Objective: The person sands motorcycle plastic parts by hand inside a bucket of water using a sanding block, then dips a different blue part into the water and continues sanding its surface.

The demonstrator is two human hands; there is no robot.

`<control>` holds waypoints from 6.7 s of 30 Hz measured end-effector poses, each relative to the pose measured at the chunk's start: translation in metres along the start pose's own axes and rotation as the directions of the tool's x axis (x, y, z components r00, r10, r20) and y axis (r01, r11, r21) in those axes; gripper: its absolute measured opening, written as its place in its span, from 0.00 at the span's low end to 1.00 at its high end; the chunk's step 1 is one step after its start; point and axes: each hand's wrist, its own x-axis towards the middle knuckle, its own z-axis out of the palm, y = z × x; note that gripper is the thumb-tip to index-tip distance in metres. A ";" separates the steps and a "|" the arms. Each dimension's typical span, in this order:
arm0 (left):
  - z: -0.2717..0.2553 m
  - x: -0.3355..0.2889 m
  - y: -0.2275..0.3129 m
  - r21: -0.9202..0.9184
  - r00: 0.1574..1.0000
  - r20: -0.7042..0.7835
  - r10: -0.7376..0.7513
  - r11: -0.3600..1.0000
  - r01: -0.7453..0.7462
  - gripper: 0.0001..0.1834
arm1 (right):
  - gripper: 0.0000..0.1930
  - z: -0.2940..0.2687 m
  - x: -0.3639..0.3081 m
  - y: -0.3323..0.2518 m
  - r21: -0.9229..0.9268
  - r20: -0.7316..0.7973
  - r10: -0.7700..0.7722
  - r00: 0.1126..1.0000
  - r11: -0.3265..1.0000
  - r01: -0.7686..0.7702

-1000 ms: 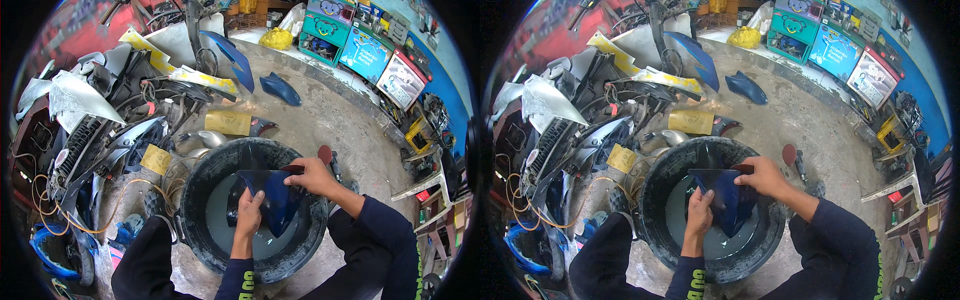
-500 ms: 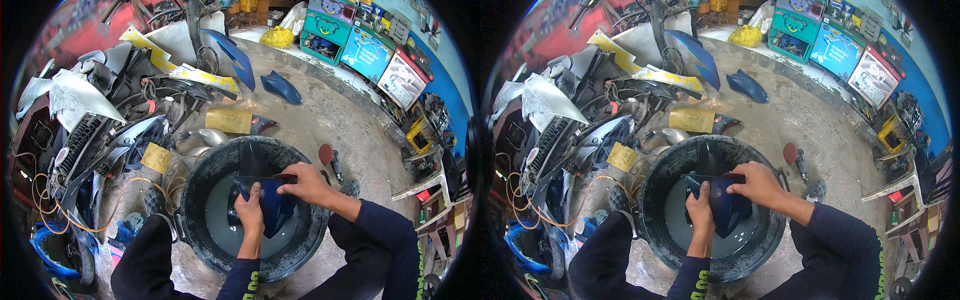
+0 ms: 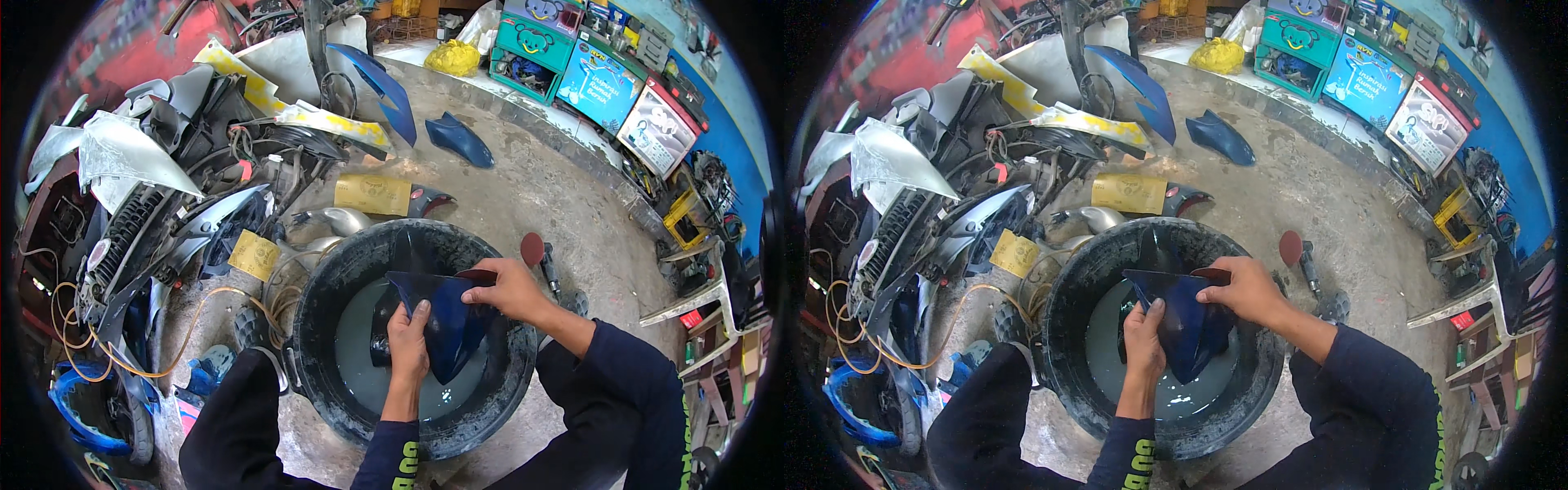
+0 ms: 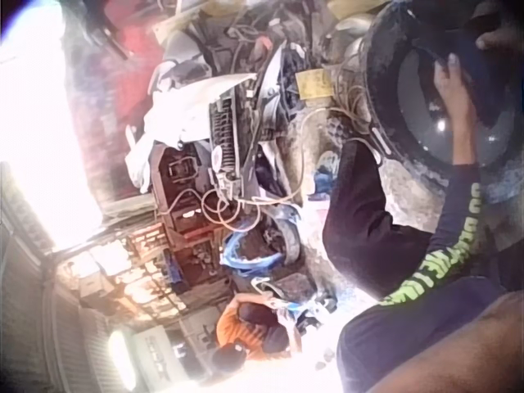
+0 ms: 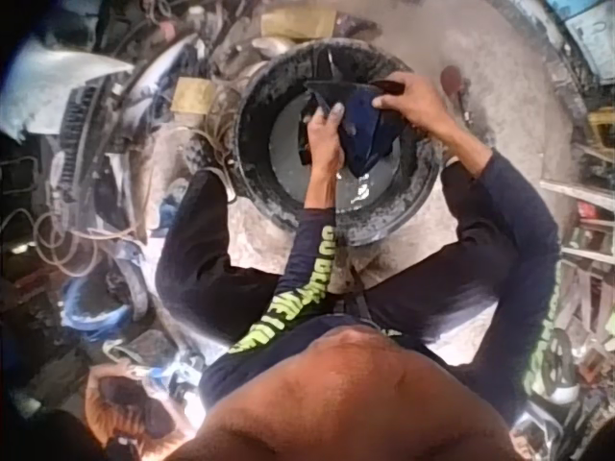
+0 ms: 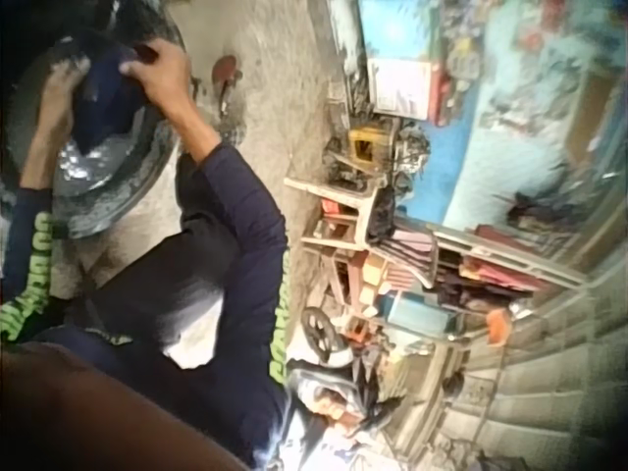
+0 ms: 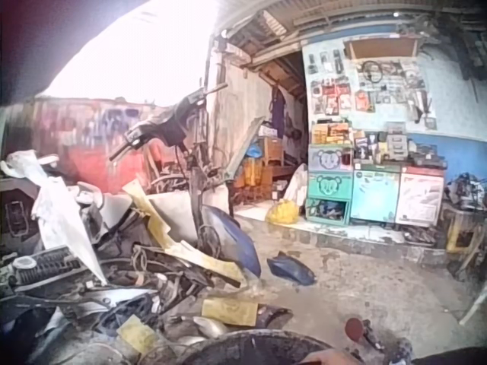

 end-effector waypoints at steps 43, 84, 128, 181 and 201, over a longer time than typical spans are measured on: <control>0.009 -0.003 0.016 0.096 0.992 -0.076 0.096 0.991 -0.088 0.12 | 0.20 0.004 0.003 0.000 0.102 0.074 -0.035 0.997 0.994 0.028; -0.001 0.004 0.006 0.107 0.987 -0.041 0.155 0.983 -0.150 0.12 | 0.19 -0.002 -0.003 -0.016 0.037 0.044 -0.102 0.994 0.994 0.101; -0.002 0.003 0.007 0.024 0.979 -0.169 0.114 0.993 -0.111 0.10 | 0.20 0.001 -0.002 -0.014 -0.011 0.060 -0.147 0.987 0.989 0.148; -0.010 0.005 0.006 -0.013 0.997 -0.034 0.068 0.998 -0.068 0.13 | 0.19 0.011 -0.004 0.000 0.047 0.026 -0.041 0.999 0.998 0.040; 0.000 0.002 0.005 -0.035 0.994 -0.105 0.010 0.999 -0.014 0.09 | 0.20 0.009 -0.002 0.005 0.051 0.031 -0.023 0.999 0.998 0.021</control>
